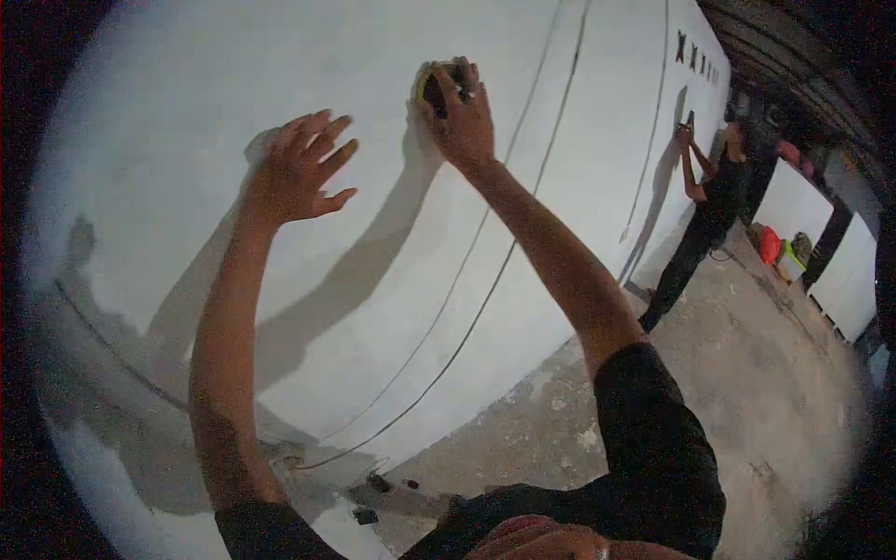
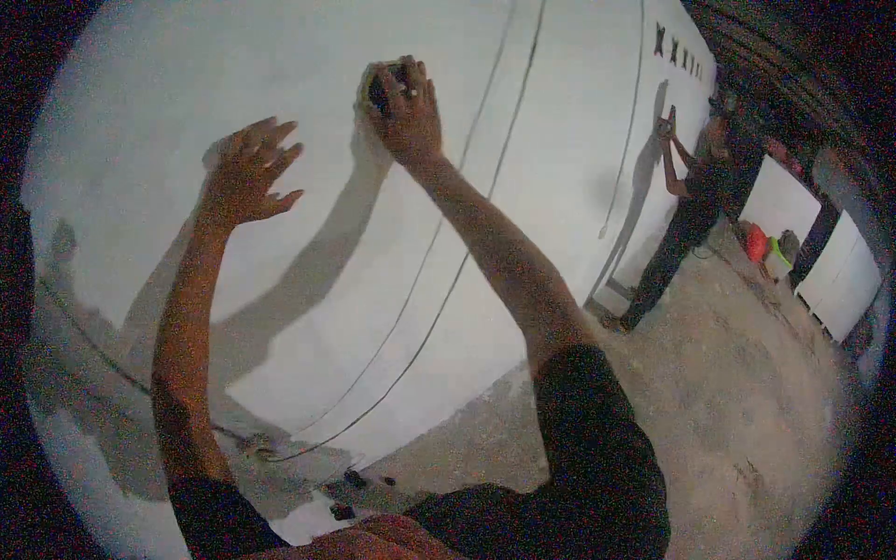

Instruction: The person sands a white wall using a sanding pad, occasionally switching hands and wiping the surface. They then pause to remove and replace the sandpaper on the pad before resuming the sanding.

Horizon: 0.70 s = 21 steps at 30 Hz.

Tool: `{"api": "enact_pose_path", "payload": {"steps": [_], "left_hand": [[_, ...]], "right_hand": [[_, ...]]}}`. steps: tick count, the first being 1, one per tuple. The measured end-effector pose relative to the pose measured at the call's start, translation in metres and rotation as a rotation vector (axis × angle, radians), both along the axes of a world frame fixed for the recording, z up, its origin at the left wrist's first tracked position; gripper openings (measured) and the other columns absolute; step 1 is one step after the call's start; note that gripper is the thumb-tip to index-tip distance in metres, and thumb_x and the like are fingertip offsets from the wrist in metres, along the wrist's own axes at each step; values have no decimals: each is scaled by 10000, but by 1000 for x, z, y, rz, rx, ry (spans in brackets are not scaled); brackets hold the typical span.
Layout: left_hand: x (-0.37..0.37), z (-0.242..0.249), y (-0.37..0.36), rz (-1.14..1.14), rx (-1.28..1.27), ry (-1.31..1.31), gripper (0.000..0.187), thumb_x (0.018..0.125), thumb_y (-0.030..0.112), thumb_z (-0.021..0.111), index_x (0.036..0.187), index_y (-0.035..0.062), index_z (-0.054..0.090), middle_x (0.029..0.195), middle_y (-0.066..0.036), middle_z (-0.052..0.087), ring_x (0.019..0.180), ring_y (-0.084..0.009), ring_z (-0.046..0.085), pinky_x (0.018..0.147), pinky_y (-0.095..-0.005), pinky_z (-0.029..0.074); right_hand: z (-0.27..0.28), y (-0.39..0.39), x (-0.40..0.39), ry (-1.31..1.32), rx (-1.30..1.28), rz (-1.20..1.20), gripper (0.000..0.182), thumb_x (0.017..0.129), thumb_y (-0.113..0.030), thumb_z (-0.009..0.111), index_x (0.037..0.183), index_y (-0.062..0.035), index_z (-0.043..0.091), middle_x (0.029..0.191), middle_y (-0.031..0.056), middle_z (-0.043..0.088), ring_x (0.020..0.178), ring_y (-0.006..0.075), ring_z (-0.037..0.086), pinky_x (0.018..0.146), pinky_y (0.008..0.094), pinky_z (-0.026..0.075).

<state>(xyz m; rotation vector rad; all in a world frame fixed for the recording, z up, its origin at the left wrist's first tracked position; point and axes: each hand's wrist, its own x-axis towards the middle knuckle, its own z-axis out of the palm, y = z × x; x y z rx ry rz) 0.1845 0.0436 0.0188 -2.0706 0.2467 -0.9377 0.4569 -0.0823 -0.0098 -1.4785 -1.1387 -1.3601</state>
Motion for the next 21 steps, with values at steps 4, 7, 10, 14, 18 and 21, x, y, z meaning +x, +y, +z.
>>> {"api": "enact_pose_path", "payload": {"steps": [4, 7, 10, 14, 18, 21], "left_hand": [[-8, 7, -12, 121, 68, -8, 592, 816, 550, 704, 1257, 163, 619, 1480, -61, 484, 1395, -286, 411, 1142, -507, 326], [-9, 10, -13, 152, 3, 7, 587, 803, 536, 722, 1241, 158, 624, 1482, -68, 477, 1400, -287, 402, 1132, -505, 332], [-5, 11, -11, 183, -5, 15, 621, 786, 537, 736, 1262, 159, 612, 1505, -68, 456, 1411, -289, 385, 1123, -511, 340], [-4, 10, -8, 164, 39, 6, 674, 762, 537, 757, 1300, 170, 587, 1544, -62, 422, 1417, -288, 374, 1130, -508, 328], [-8, 10, -19, 236, -26, 37, 661, 768, 522, 754, 1306, 177, 582, 1560, -43, 410, 1428, -273, 362, 1147, -487, 306], [-9, 11, -18, 187, 12, 54, 654, 770, 519, 751, 1304, 181, 584, 1561, -35, 410, 1426, -265, 367, 1154, -487, 302]], "right_hand": [[-2, -18, -23, -203, -211, 333, 532, 915, -344, 689, 1381, -127, 551, 1478, 230, 438, 1375, 410, 454, 1116, 480, 443], [-5, -28, -12, -472, -200, 164, 516, 930, -326, 675, 1400, -164, 540, 1500, 233, 409, 1392, 407, 431, 1118, 509, 433], [0, -7, -2, 50, 122, 71, 537, 927, -390, 684, 1417, -235, 528, 1536, 195, 379, 1425, 378, 396, 1128, 526, 420], [-16, -15, -9, -426, -213, 182, 591, 911, -458, 689, 1428, -227, 521, 1549, 165, 373, 1437, 325, 396, 1178, 525, 353], [-1, -19, 6, -153, -41, 288, 459, 873, -336, 704, 1308, -221, 613, 1412, 215, 489, 1279, 394, 524, 1087, 555, 440], [-4, -12, -1, -138, 133, 253, 454, 859, -326, 728, 1282, -198, 626, 1408, 201, 494, 1261, 404, 537, 1055, 539, 469]]}}
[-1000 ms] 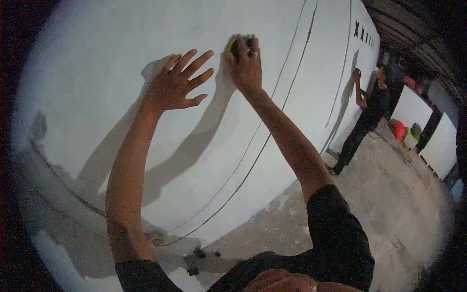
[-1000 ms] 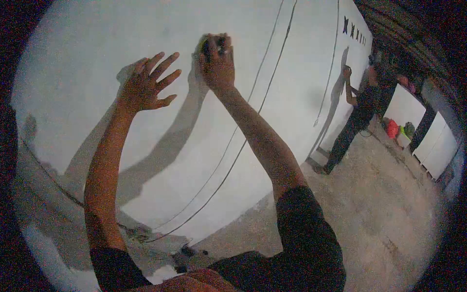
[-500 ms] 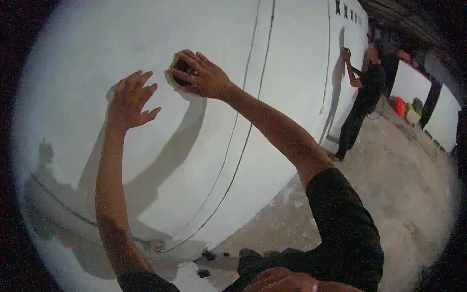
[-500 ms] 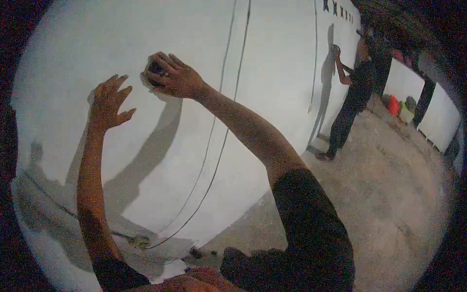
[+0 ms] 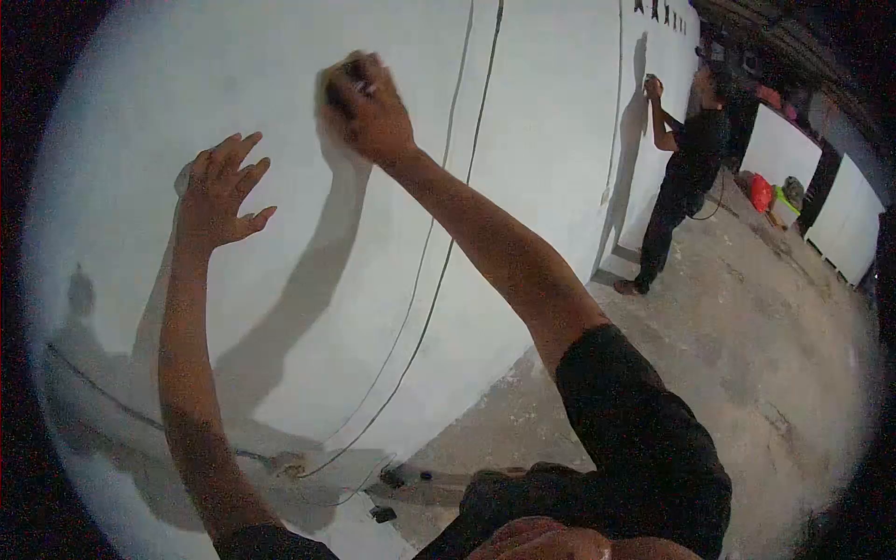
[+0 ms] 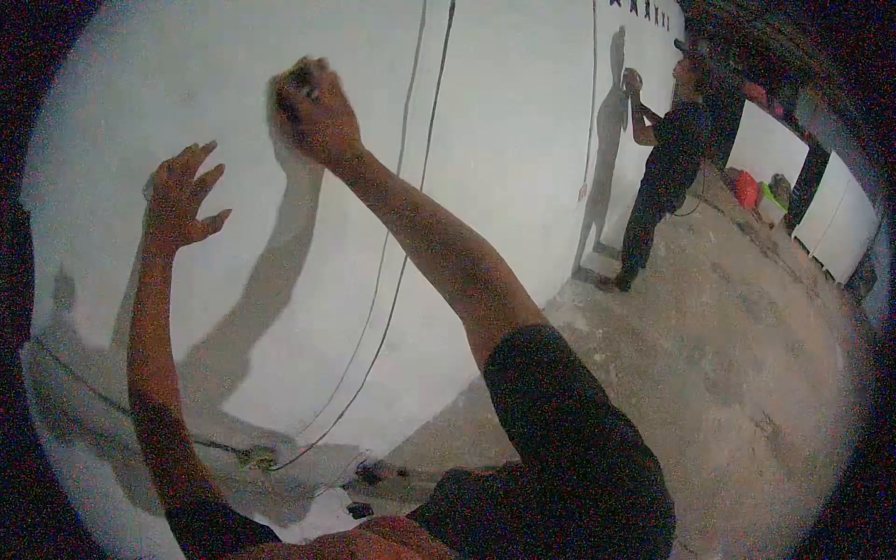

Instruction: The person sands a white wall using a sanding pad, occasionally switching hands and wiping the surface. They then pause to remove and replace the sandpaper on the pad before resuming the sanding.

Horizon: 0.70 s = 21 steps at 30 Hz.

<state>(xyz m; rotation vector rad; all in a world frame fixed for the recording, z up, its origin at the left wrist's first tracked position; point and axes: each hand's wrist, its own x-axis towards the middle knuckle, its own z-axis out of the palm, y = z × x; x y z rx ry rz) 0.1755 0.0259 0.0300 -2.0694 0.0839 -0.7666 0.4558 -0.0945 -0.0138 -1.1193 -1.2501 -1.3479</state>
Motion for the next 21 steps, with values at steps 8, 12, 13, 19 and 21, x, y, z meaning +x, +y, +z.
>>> {"api": "enact_pose_path", "payload": {"steps": [8, 12, 13, 19, 21], "left_hand": [[1, 2, 0, 7, 24, 28, 618, 774, 535, 742, 1251, 169, 605, 1559, -42, 410, 1410, -263, 394, 1166, -477, 292], [1, 3, -1, -2, 45, 51, 630, 771, 498, 755, 1274, 147, 608, 1563, -90, 422, 1399, -334, 430, 1072, -532, 394], [5, 1, 0, 16, 38, 56, 630, 771, 498, 755, 1274, 147, 608, 1563, -90, 422, 1399, -334, 430, 1072, -532, 394], [10, -8, -1, 18, -19, 112, 605, 802, 500, 729, 1266, 131, 609, 1593, -106, 373, 1427, -337, 391, 1108, -508, 396], [13, -10, 3, -20, 22, 107, 617, 801, 511, 727, 1273, 133, 609, 1602, -109, 358, 1436, -339, 379, 1124, -503, 386]], "right_hand": [[-3, -1, -10, 103, -96, 91, 479, 839, -296, 738, 1285, -164, 621, 1379, 201, 546, 1308, 390, 521, 1099, 510, 438], [1, -10, -14, -314, -199, 128, 461, 850, -281, 728, 1287, -180, 620, 1357, 215, 556, 1299, 408, 519, 1088, 490, 451], [2, -15, -15, -416, -324, 173, 459, 852, -278, 728, 1289, -187, 619, 1346, 218, 559, 1297, 421, 514, 1066, 488, 473], [-9, 5, -17, -229, -102, 85, 437, 869, -326, 717, 1268, -165, 637, 1368, 209, 526, 1298, 417, 490, 1066, 523, 451], [-7, 9, -3, -533, -199, 114, 444, 873, -341, 706, 1273, -161, 635, 1383, 217, 519, 1311, 428, 479, 1079, 537, 434]]}}
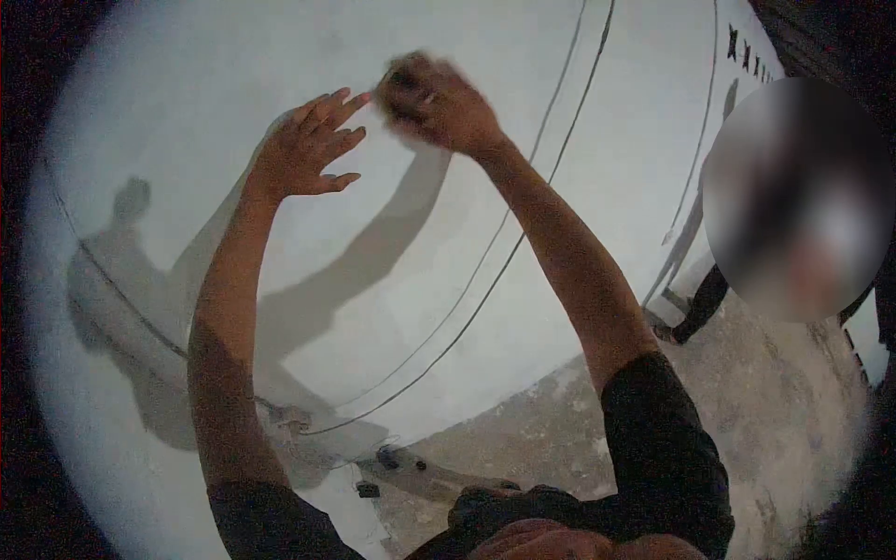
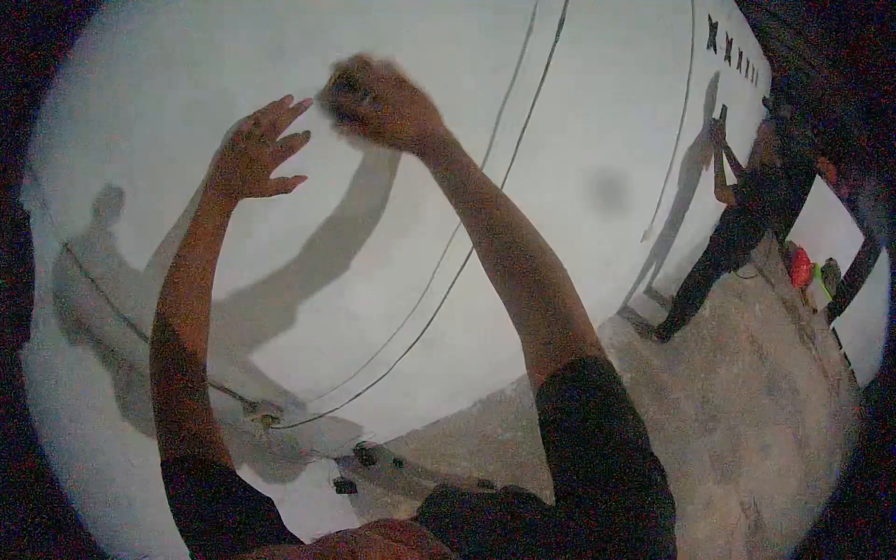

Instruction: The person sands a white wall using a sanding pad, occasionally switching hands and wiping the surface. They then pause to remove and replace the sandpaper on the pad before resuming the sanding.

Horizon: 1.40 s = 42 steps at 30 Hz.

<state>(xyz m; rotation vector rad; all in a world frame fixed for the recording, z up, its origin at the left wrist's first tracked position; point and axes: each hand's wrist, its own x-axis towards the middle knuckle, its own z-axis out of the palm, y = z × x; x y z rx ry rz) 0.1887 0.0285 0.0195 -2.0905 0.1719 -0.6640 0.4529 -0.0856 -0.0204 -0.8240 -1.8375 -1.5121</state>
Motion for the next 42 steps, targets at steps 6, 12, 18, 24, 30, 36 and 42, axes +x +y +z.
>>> {"api": "enact_pose_path", "payload": {"steps": [6, 12, 18, 24, 30, 36, 42], "left_hand": [[-1, 6, -2, -2, 54, -3, 661, 802, 531, 719, 1320, 144, 585, 1623, -117, 323, 1474, -341, 330, 1172, -492, 347], [-5, 7, -3, 52, 16, 52, 709, 751, 474, 775, 1351, 167, 555, 1620, -100, 333, 1470, -334, 344, 1168, -481, 364], [-3, 7, -4, -35, 22, -5, 752, 695, 448, 821, 1345, 179, 555, 1602, -103, 365, 1441, -345, 394, 1139, -489, 401], [-12, 4, -6, -51, -13, -56, 817, 678, 425, 843, 1380, 164, 518, 1599, -127, 366, 1439, -356, 399, 1127, -509, 397], [-11, 8, 3, -13, -46, -38, 890, 628, 388, 833, 1392, 77, 500, 1607, -156, 344, 1468, -358, 352, 1158, -497, 343], [-6, -2, 33, -186, -80, -93, 985, 651, 357, 804, 1493, 81, 375, 1628, -149, 307, 1478, -352, 339, 1160, -491, 343], [-20, 11, -6, 39, -42, -83, 986, 629, 334, 820, 1480, 109, 378, 1633, -122, 311, 1493, -343, 320, 1159, -498, 340]], "right_hand": [[12, 21, -7, 77, -101, -82, 434, 889, -387, 690, 1275, -192, 652, 1441, 119, 522, 1343, 343, 494, 1098, 486, 444], [29, -3, -3, 339, 193, -139, 440, 878, -383, 713, 1248, -157, 639, 1351, 111, 554, 1269, 348, 536, 1092, 464, 447], [20, 1, -17, -191, -45, -36, 460, 864, -439, 700, 1273, -237, 641, 1429, 102, 539, 1380, 331, 468, 1180, 453, 369], [24, 18, -36, 34, 2, -64, 459, 869, -474, 688, 1265, -245, 641, 1458, 89, 510, 1418, 342, 413, 1184, 485, 358], [60, 8, -24, 95, 215, -141, 475, 906, -550, 624, 1314, -307, 608, 1380, 134, 534, 1349, 353, 462, 1125, 524, 387], [64, 0, -21, -129, 138, -117, 506, 841, -515, 690, 1281, -272, 625, 1358, 113, 543, 1306, 325, 491, 1104, 502, 408], [61, -14, -26, 170, 3, -321, 520, 848, -554, 673, 1319, -345, 608, 1368, 101, 529, 1326, 324, 482, 1107, 516, 420]]}}
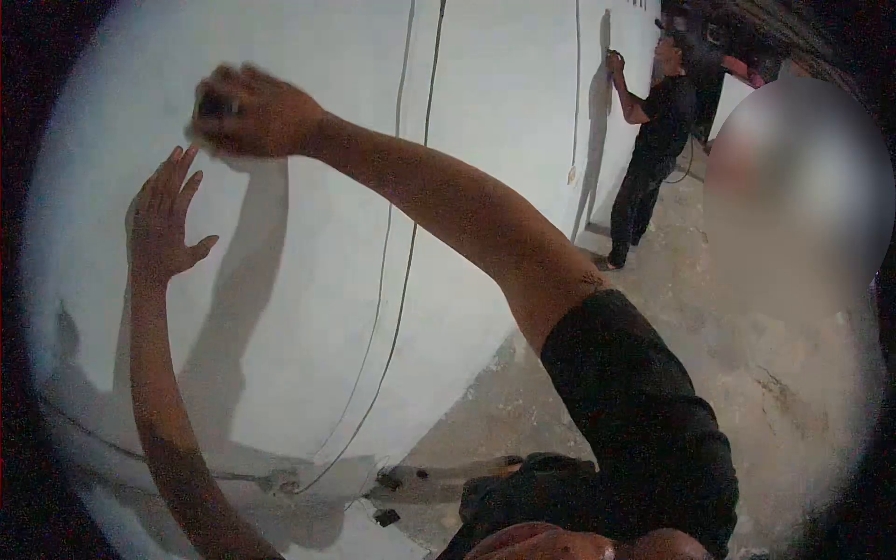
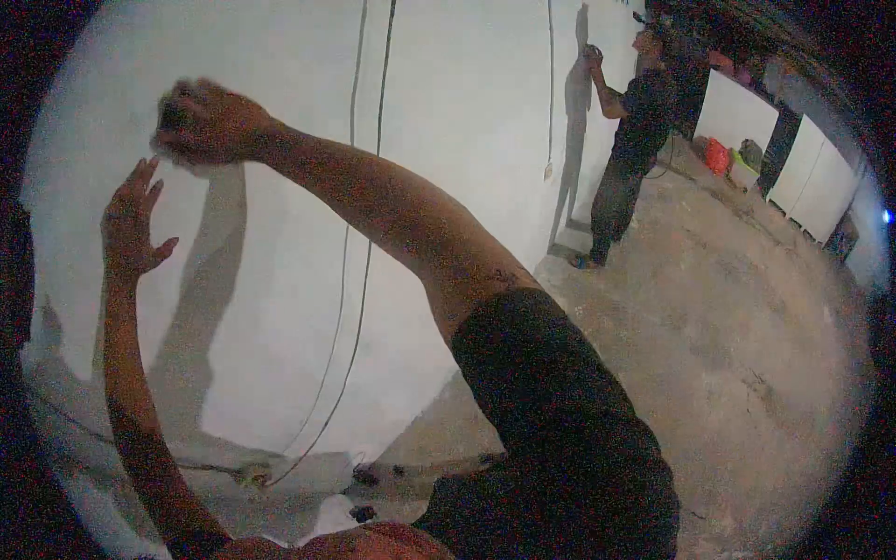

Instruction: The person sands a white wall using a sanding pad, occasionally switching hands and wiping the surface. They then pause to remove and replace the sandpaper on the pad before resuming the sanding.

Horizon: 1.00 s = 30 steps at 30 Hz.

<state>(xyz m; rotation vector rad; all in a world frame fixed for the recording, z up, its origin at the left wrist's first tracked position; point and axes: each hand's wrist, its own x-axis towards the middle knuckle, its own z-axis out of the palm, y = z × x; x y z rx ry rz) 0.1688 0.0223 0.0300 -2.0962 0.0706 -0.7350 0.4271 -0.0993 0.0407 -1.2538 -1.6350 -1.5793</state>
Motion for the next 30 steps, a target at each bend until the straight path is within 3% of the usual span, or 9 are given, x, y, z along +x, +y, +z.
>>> {"api": "enact_pose_path", "payload": {"steps": [2, 7, 12, 14, 16, 17, 21, 25, 30], "left_hand": [[0, 2, -3, 39, -38, 11, 986, 614, 321, 832, 1471, 115, 389, 1635, -115, 310, 1496, -338, 316, 1164, -493, 332], [3, 7, -4, -130, -27, -45, 903, 600, 304, 847, 1400, 105, 479, 1637, -107, 307, 1499, -321, 310, 1179, -476, 305], [2, 7, -10, -30, 12, -68, 853, 715, 466, 762, 1431, 135, 435, 1631, -83, 319, 1490, -305, 324, 1167, -494, 339], [0, 9, -14, -25, 55, -74, 860, 825, 611, 673, 1495, 170, 363, 1637, -61, 304, 1494, -285, 315, 1178, -491, 338], [0, 9, -24, -85, -11, -68, 838, 658, 407, 833, 1365, 100, 503, 1597, -99, 384, 1467, -330, 367, 1130, -519, 371], [-1, 7, -20, -76, -10, -69, 838, 658, 407, 833, 1365, 100, 503, 1597, -99, 384, 1467, -330, 367, 1130, -519, 371], [2, 2, -16, -138, 10, -86, 813, 689, 434, 818, 1368, 119, 501, 1604, -101, 369, 1467, -328, 367, 1117, -531, 378], [0, 0, -8, -27, 100, -91, 855, 852, 671, 620, 1497, 173, 362, 1629, -68, 321, 1479, -284, 342, 1174, -474, 332], [3, 0, -5, -120, 29, -70, 818, 732, 500, 768, 1380, 85, 491, 1620, -105, 342, 1465, -346, 365, 1123, -524, 360]], "right_hand": [[-14, -11, 6, -326, 57, 172, 493, 890, -517, 656, 1337, -315, 605, 1349, 103, 525, 1353, 329, 464, 1129, 535, 392], [-12, 6, 25, 359, 392, 32, 533, 888, -544, 664, 1340, -269, 598, 1429, 166, 457, 1401, 377, 416, 1158, 612, 344], [-30, -6, 28, 49, 135, 243, 539, 893, -506, 673, 1331, -201, 596, 1436, 208, 463, 1361, 434, 442, 1186, 597, 281], [-5, -17, 42, 542, -68, 45, 521, 921, -441, 666, 1355, -166, 581, 1462, 218, 451, 1360, 436, 437, 1157, 573, 340], [-14, 12, 54, 745, 610, -28, 519, 943, -421, 643, 1380, -151, 567, 1467, 208, 453, 1368, 428, 426, 1124, 565, 384], [-14, 5, 52, 758, 460, 145, 532, 958, -437, 617, 1406, -159, 552, 1508, 197, 425, 1394, 427, 398, 1136, 568, 372], [-34, -14, 50, 116, 255, 155, 466, 930, -376, 659, 1326, -136, 600, 1403, 231, 491, 1263, 480, 497, 1036, 595, 437], [-28, 19, 99, 737, 682, 113, 378, 895, -309, 699, 1222, -122, 662, 1334, 168, 556, 1107, 407, 571, 905, 509, 489], [-45, -5, 77, 212, 383, 168, 421, 874, -332, 709, 1245, -147, 636, 1326, 197, 551, 1186, 436, 530, 1005, 550, 452]]}}
